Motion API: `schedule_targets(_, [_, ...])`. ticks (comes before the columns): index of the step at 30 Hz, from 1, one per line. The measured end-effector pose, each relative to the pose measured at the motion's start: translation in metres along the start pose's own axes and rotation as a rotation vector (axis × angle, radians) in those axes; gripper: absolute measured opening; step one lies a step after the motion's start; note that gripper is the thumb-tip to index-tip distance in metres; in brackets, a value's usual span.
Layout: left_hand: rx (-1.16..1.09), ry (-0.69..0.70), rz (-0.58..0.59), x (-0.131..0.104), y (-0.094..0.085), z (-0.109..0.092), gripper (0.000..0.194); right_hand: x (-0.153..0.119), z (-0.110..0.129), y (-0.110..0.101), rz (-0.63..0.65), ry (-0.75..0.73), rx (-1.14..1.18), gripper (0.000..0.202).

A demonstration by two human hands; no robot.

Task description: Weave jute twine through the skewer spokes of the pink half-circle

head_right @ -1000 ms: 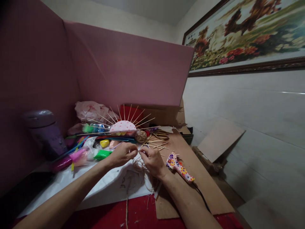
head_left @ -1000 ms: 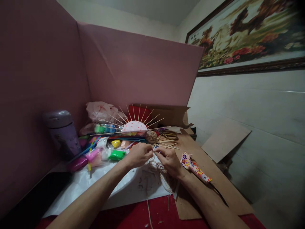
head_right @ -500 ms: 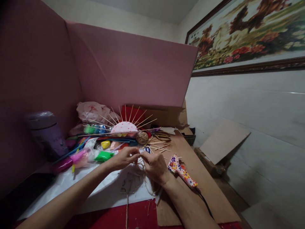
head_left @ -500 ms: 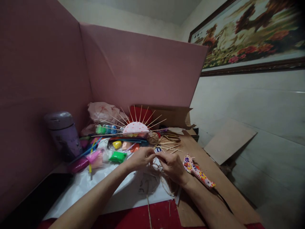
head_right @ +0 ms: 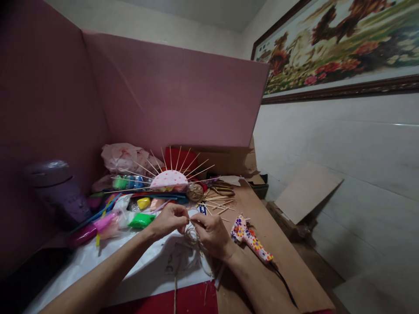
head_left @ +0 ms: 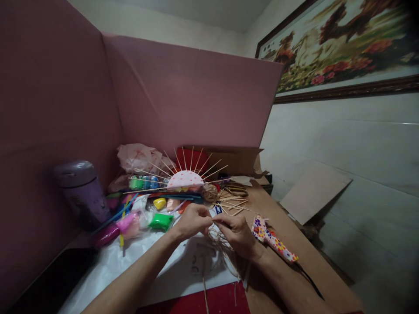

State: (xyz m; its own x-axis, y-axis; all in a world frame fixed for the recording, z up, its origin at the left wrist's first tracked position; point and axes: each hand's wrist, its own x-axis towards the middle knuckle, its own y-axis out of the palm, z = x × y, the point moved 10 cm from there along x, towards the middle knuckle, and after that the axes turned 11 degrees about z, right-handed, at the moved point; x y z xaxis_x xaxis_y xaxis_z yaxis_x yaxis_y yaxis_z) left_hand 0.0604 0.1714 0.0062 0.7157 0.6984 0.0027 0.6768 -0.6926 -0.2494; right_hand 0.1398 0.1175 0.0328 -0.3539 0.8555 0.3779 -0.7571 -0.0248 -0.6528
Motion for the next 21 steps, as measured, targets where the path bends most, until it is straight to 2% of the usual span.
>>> schedule_targets(13, [-0.03, 0.034, -0.03, 0.0, -0.005, -0.003, 0.006, -0.002, -0.003, 0.001, -0.027, 0.04, 0.122, 0.021])
schedule_targets(15, [-0.1, 0.06, -0.05, -0.001, -0.004, -0.007, 0.004, -0.001, -0.007, -0.002, -0.063, 0.082, 0.147, 0.022])
schedule_targets(21, [-0.414, 0.147, -0.134, -0.003, 0.0, -0.009, 0.026, -0.004, -0.016, -0.017, -0.243, 0.158, 0.337, 0.026])
